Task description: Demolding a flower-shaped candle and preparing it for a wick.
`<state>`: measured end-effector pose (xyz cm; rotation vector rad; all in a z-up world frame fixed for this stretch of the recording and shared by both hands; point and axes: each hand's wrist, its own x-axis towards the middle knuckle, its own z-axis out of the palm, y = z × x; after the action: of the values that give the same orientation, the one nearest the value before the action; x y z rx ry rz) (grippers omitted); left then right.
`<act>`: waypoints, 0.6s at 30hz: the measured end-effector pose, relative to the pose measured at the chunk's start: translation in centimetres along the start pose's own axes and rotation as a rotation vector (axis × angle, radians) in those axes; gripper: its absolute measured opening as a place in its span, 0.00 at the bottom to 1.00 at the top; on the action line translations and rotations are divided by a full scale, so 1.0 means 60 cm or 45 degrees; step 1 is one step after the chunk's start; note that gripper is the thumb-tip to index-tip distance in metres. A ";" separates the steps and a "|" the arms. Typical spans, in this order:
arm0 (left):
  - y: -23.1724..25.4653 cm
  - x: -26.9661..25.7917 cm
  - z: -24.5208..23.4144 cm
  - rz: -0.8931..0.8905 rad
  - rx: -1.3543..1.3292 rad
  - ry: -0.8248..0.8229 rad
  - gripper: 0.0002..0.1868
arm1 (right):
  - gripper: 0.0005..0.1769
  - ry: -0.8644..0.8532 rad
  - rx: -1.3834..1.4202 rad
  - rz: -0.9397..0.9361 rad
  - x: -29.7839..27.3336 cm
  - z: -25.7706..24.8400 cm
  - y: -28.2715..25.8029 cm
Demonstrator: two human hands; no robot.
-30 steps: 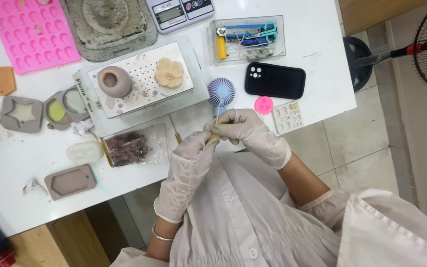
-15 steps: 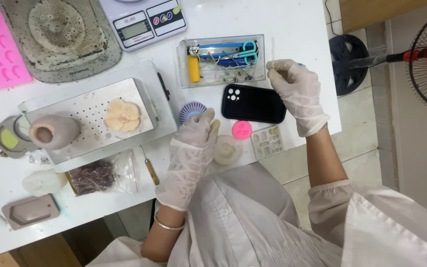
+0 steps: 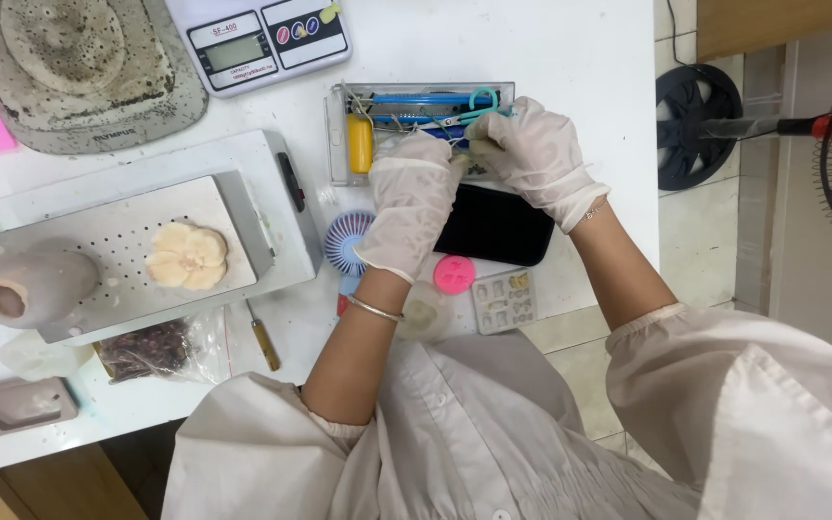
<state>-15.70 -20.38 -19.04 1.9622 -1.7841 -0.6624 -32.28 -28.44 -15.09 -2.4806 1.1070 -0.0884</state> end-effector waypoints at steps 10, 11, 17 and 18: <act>0.003 0.046 0.013 -0.279 0.109 -0.240 0.12 | 0.09 -0.091 0.120 0.200 -0.004 0.001 0.010; 0.006 0.047 0.001 -0.339 0.058 -0.288 0.12 | 0.09 -0.057 0.309 0.270 -0.006 -0.008 0.006; 0.005 0.050 -0.053 -0.684 -0.325 -0.415 0.16 | 0.09 0.104 0.852 0.538 -0.017 -0.041 -0.004; 0.000 0.049 -0.056 -0.812 -0.413 -0.420 0.17 | 0.09 0.134 0.972 0.612 -0.018 -0.043 -0.004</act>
<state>-13.52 -23.39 -16.57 2.2696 -1.0706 -1.4486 -33.43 -28.39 -12.55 -1.5206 1.3611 -0.4147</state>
